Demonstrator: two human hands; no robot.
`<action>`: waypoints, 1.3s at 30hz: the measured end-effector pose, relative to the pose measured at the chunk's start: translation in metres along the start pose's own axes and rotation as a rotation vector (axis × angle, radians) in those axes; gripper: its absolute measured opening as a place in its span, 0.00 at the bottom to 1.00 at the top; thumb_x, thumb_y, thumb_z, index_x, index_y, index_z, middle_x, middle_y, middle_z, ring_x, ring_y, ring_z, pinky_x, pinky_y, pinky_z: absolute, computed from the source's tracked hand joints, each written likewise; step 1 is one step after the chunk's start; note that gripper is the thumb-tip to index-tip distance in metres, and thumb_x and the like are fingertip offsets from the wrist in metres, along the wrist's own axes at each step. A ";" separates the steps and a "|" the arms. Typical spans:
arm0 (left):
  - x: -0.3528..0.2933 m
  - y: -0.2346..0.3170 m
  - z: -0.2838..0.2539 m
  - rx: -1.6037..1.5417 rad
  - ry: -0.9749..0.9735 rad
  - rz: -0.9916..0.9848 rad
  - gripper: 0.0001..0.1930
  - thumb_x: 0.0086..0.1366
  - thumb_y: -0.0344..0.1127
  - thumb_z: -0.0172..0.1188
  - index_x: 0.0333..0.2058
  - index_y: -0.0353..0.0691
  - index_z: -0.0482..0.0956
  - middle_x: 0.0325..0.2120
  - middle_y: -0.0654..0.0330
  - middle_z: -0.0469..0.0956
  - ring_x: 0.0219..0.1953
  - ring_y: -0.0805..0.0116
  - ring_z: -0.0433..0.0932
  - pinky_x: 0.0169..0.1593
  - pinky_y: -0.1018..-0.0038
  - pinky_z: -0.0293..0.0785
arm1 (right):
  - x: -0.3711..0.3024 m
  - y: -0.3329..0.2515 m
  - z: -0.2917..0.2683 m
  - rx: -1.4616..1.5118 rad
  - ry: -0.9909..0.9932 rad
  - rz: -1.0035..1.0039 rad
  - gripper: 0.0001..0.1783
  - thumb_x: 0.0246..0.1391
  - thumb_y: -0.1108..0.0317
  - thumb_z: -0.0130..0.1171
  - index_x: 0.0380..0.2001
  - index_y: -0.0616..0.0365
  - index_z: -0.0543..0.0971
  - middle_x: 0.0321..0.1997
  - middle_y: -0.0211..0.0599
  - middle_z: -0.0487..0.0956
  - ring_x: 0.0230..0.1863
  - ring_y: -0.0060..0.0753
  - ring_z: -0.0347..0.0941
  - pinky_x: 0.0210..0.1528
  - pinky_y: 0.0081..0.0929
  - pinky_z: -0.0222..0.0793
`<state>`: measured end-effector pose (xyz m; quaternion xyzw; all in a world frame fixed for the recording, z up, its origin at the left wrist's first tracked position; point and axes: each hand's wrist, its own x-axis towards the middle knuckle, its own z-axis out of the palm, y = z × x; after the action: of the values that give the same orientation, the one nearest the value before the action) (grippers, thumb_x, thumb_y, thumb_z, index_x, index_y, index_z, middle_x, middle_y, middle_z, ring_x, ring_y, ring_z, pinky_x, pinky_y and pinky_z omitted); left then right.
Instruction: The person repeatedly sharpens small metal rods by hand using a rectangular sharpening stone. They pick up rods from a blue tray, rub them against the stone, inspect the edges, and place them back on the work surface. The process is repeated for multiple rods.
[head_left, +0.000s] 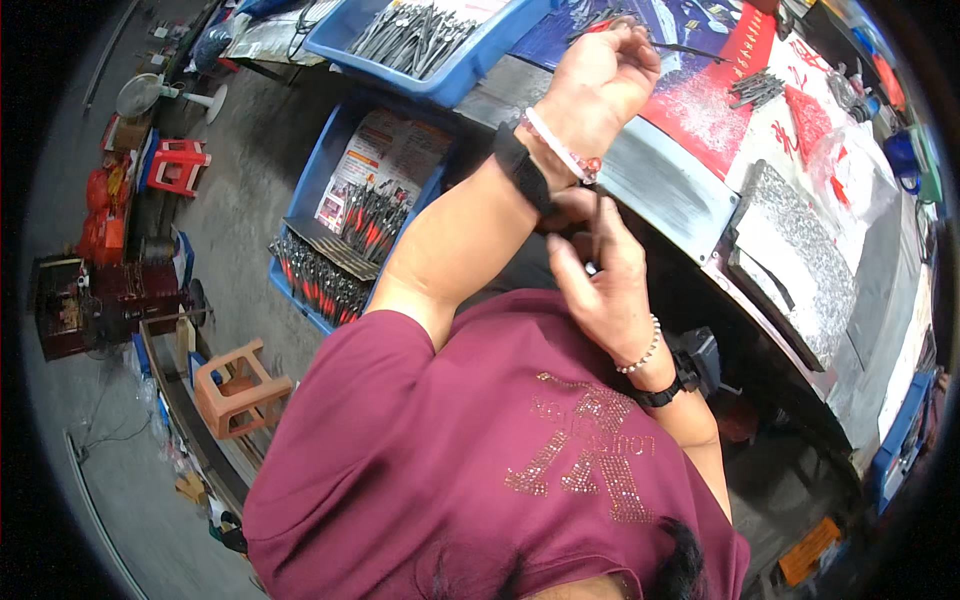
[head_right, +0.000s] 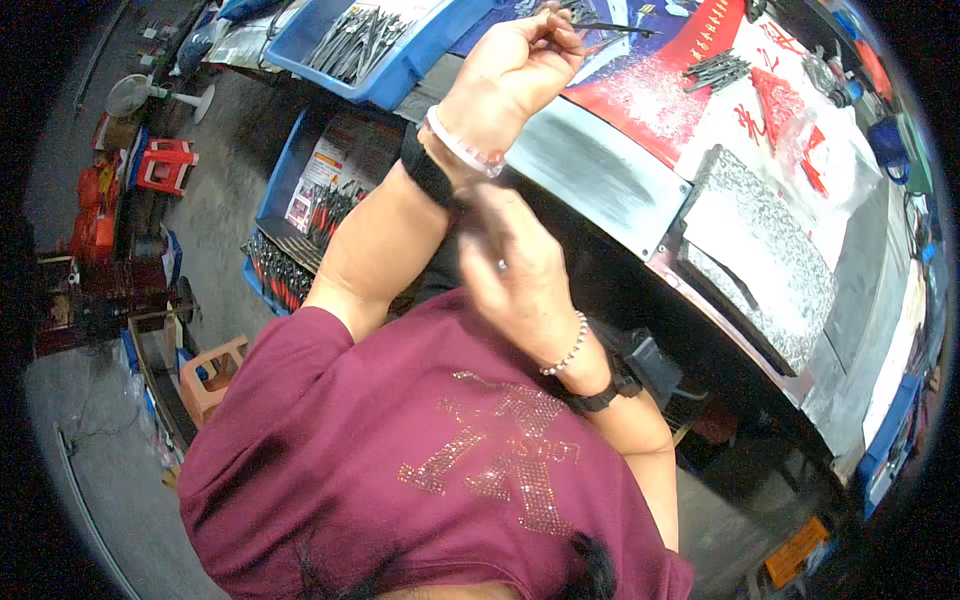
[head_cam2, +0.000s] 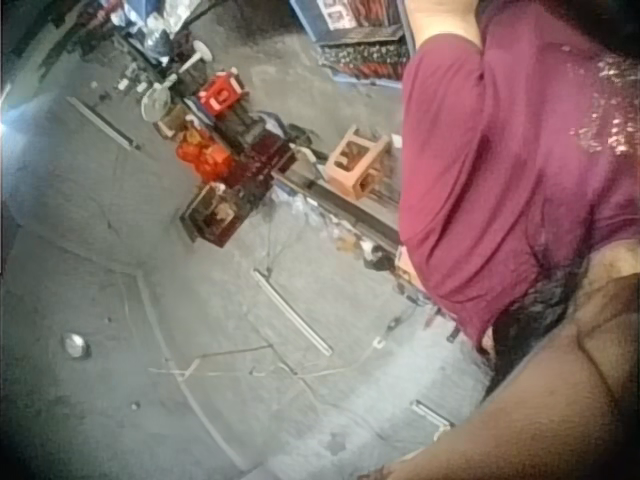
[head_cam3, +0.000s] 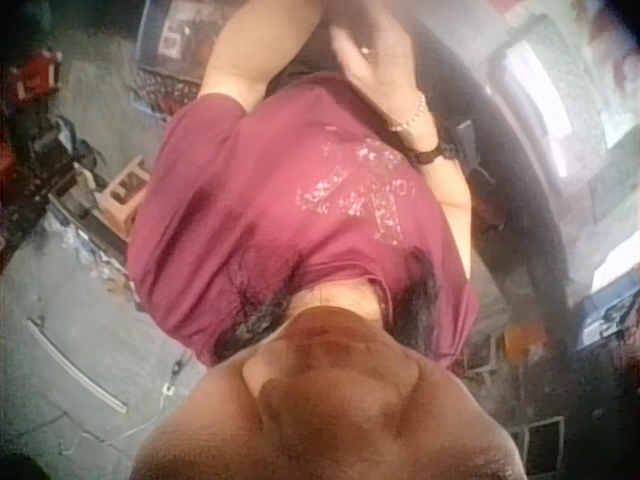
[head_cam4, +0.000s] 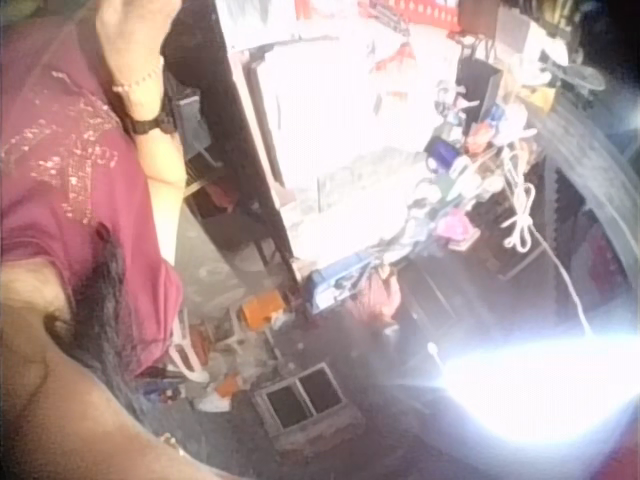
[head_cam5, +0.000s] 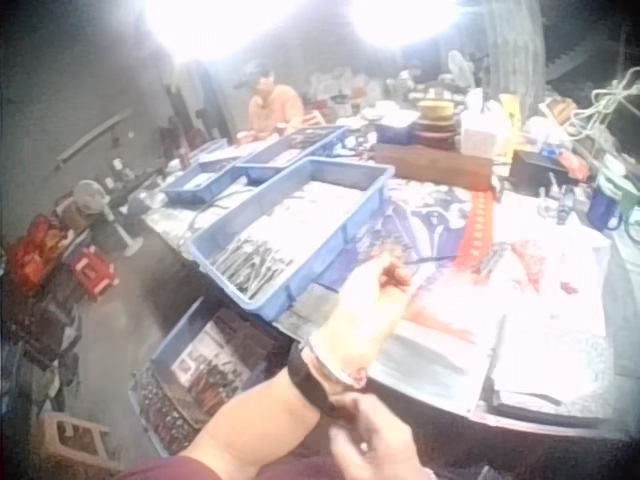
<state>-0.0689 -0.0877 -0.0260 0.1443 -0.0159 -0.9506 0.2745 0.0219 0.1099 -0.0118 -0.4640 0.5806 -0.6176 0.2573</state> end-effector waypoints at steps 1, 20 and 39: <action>0.001 0.000 -0.001 0.002 -0.022 -0.001 0.02 0.70 0.24 0.50 0.37 0.36 0.72 0.29 0.58 0.74 0.29 0.68 0.73 0.35 0.73 0.75 | 0.000 0.001 0.001 -0.013 -0.018 -0.002 0.20 0.55 0.83 0.55 0.51 0.64 0.71 0.41 0.31 0.76 0.29 0.12 0.67 0.30 0.12 0.64; -0.028 0.005 0.017 0.160 -0.112 0.044 0.01 0.68 0.23 0.54 0.36 0.32 0.74 0.28 0.60 0.74 0.29 0.71 0.73 0.36 0.79 0.75 | -0.001 0.037 -0.005 0.205 -0.022 -0.122 0.44 0.54 0.88 0.54 0.71 0.53 0.52 0.47 0.36 0.72 0.44 0.23 0.71 0.38 0.17 0.70; -0.043 -0.023 0.057 1.677 -0.911 1.817 0.07 0.63 0.24 0.57 0.41 0.36 0.77 0.33 0.56 0.76 0.31 0.61 0.78 0.35 0.70 0.77 | -0.007 0.020 -0.015 -0.001 0.140 -0.094 0.27 0.56 0.85 0.55 0.59 0.63 0.67 0.38 0.36 0.78 0.25 0.11 0.63 0.28 0.11 0.61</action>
<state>-0.0623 -0.0488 0.0376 -0.1234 -0.7779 -0.0934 0.6091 0.0073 0.1191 -0.0314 -0.4467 0.5748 -0.6598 0.1866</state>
